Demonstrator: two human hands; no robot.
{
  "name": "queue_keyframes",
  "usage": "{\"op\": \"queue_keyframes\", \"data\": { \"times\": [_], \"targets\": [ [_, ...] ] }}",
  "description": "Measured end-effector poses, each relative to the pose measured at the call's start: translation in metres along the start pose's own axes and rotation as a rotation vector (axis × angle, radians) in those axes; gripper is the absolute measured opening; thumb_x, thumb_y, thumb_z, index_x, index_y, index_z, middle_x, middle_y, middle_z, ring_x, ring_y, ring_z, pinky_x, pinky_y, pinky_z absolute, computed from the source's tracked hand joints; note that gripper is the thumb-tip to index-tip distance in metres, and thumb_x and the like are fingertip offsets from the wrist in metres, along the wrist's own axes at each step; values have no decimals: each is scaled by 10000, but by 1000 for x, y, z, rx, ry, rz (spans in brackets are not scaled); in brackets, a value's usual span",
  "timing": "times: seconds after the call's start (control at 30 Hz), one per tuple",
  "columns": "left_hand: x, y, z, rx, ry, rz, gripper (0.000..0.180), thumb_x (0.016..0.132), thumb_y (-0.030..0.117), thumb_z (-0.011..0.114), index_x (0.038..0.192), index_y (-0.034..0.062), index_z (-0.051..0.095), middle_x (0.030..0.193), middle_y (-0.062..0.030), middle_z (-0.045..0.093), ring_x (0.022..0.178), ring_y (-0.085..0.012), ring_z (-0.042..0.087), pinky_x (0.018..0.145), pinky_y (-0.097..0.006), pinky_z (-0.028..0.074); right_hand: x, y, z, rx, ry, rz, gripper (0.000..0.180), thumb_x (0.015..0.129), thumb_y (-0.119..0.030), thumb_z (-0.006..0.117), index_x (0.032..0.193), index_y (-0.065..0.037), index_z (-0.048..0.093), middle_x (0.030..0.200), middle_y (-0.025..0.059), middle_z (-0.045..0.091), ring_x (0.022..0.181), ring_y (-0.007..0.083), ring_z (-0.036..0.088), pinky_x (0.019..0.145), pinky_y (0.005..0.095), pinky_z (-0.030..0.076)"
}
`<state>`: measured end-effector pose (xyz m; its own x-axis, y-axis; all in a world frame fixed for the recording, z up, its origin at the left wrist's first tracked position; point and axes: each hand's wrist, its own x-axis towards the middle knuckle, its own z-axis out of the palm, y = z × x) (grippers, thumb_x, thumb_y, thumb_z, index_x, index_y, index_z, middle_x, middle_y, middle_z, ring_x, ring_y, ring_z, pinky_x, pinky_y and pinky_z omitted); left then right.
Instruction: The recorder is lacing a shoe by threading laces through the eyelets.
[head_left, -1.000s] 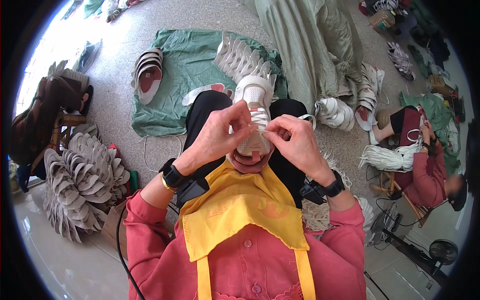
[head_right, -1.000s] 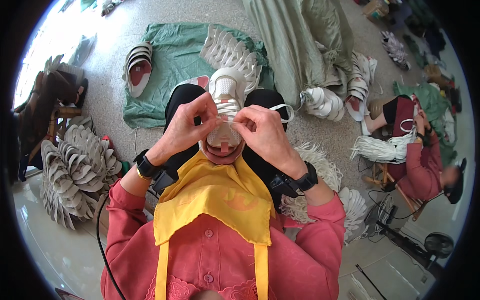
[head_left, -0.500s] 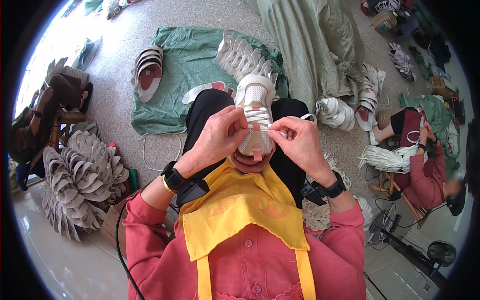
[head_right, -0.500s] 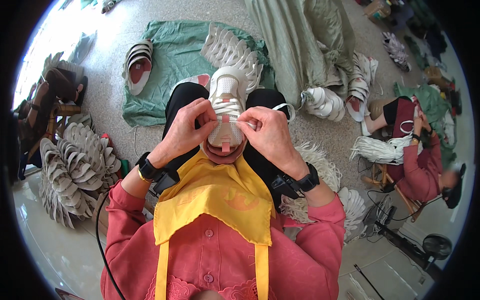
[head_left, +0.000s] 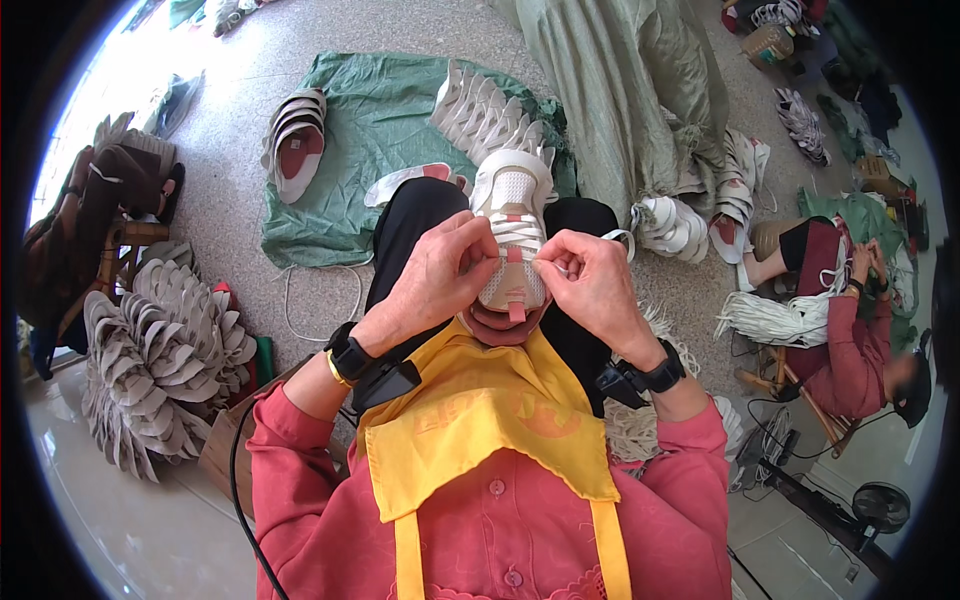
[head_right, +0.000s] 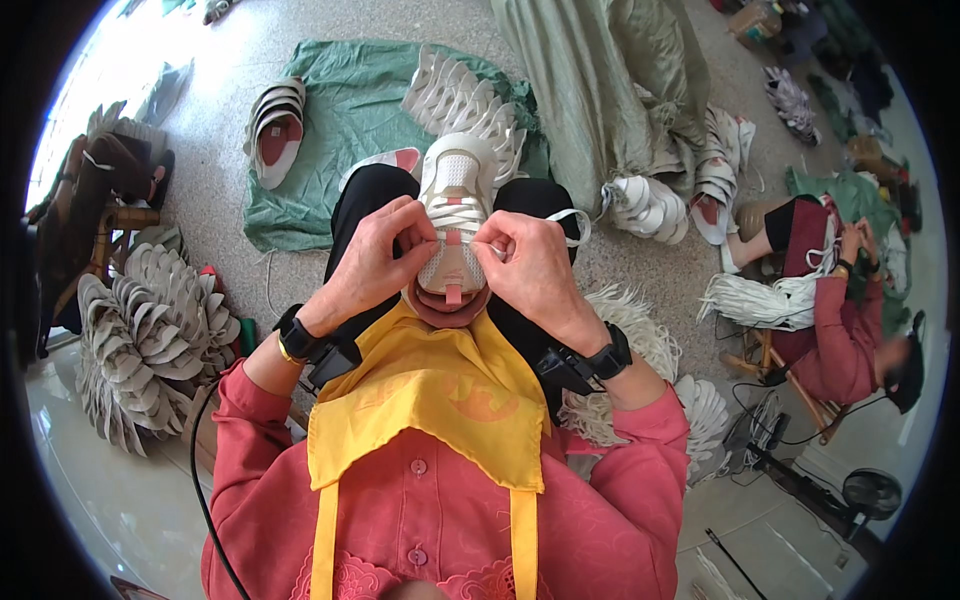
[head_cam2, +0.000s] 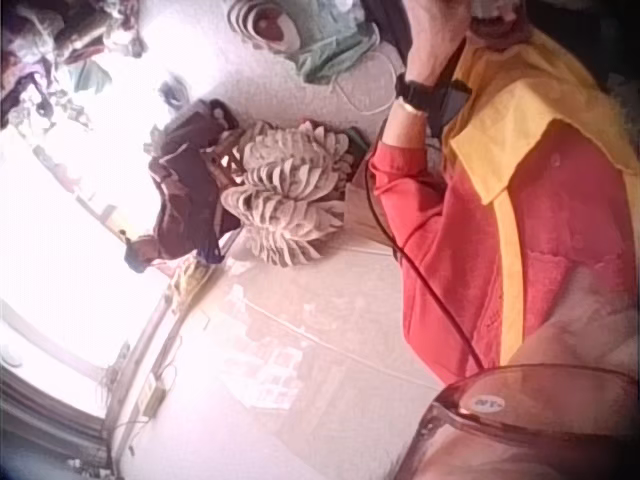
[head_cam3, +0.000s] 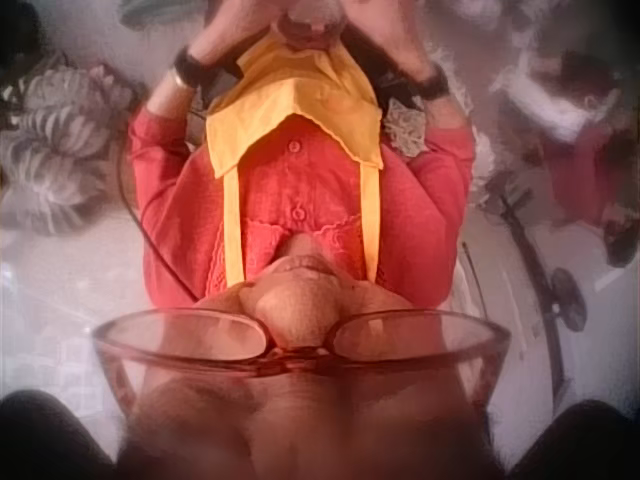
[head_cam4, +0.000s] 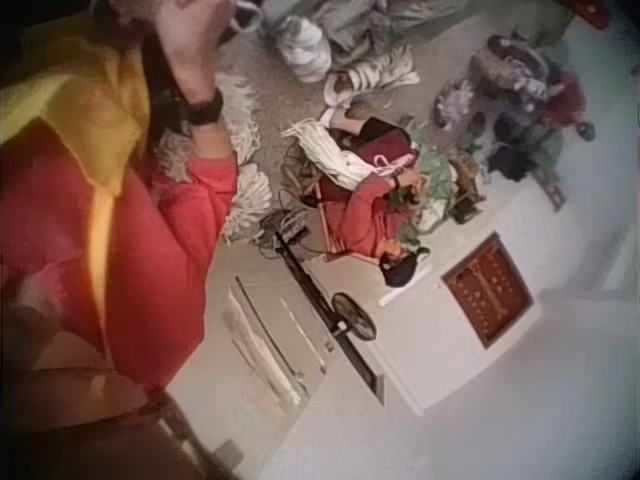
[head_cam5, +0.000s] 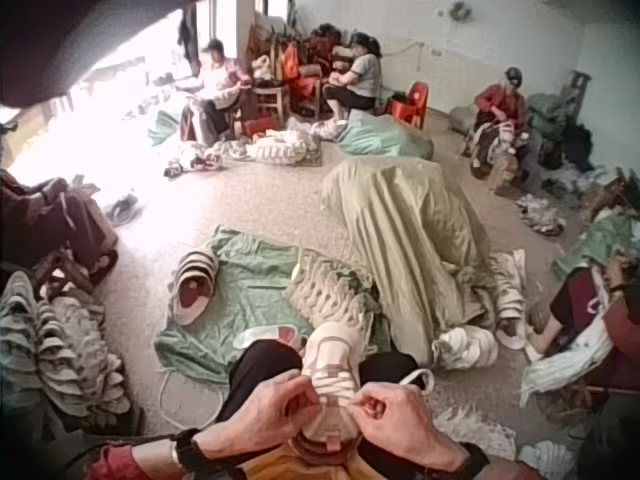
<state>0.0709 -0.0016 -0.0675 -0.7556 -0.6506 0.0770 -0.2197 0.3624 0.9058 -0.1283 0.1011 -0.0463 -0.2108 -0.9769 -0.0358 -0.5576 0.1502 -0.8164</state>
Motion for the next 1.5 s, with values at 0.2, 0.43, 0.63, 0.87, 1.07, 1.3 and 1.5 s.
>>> {"op": "queue_keyframes", "data": {
  "times": [0.2, 0.43, 0.63, 0.87, 1.07, 1.3, 1.5],
  "targets": [
    [0, 0, 1, -9, 1, -11, 108, 857, 5, 712, 899, -10, 614, 839, -63, 544, 698, -148, 595, 634, -284, 482, -1, 14, 7, 177, 18, 107, 91, 855, -68, 751, 836, 14, 716, 693, 47, 707, 593, 54, 592, 558, 244, 472],
    [-1, 0, 0, -12, 4, -19, 105, 860, 4, 708, 911, -11, 617, 846, -64, 545, 702, -148, 593, 636, -283, 480, -1, 15, 11, 253, 31, 148, 103, 869, -68, 743, 832, 21, 706, 697, 24, 693, 613, 44, 590, 566, 231, 474],
    [-1, -2, 2, -2, 18, 14, 107, 855, 7, 707, 909, -10, 617, 843, -62, 541, 696, -148, 582, 627, -281, 470, -3, 19, 13, 332, 30, 179, 113, 887, -79, 738, 840, 19, 706, 720, 3, 689, 638, 31, 588, 584, 219, 475],
    [-2, -5, 5, 34, 46, 46, 102, 857, 18, 704, 903, -7, 615, 833, -61, 527, 683, -152, 557, 616, -288, 457, -2, 21, 18, 414, 10, 202, 110, 906, -74, 729, 858, 23, 706, 740, -3, 692, 654, 25, 587, 596, 206, 476],
    [-2, -5, 6, -6, 59, 47, 104, 861, 17, 704, 905, -8, 613, 840, -66, 525, 683, -156, 562, 617, -291, 460, 0, 22, 19, 399, 1, 182, 98, 911, -74, 729, 893, 21, 710, 756, -7, 690, 651, 22, 583, 589, 206, 473],
    [-5, -5, 9, 26, 89, 61, 120, 850, 3, 708, 918, -2, 608, 848, -70, 518, 693, -166, 565, 623, -299, 464, -2, 18, 21, 665, -39, 346, 105, 929, -90, 736, 901, 10, 718, 771, -5, 690, 646, 23, 581, 570, 193, 456],
    [-5, -6, 11, 8, 103, 69, 137, 838, -7, 705, 935, 4, 609, 864, -69, 513, 702, -176, 554, 621, -300, 455, -1, 18, 25, 617, -52, 353, 127, 933, -107, 746, 946, 19, 741, 798, 6, 705, 654, 24, 587, 570, 193, 457]
  ]
}}
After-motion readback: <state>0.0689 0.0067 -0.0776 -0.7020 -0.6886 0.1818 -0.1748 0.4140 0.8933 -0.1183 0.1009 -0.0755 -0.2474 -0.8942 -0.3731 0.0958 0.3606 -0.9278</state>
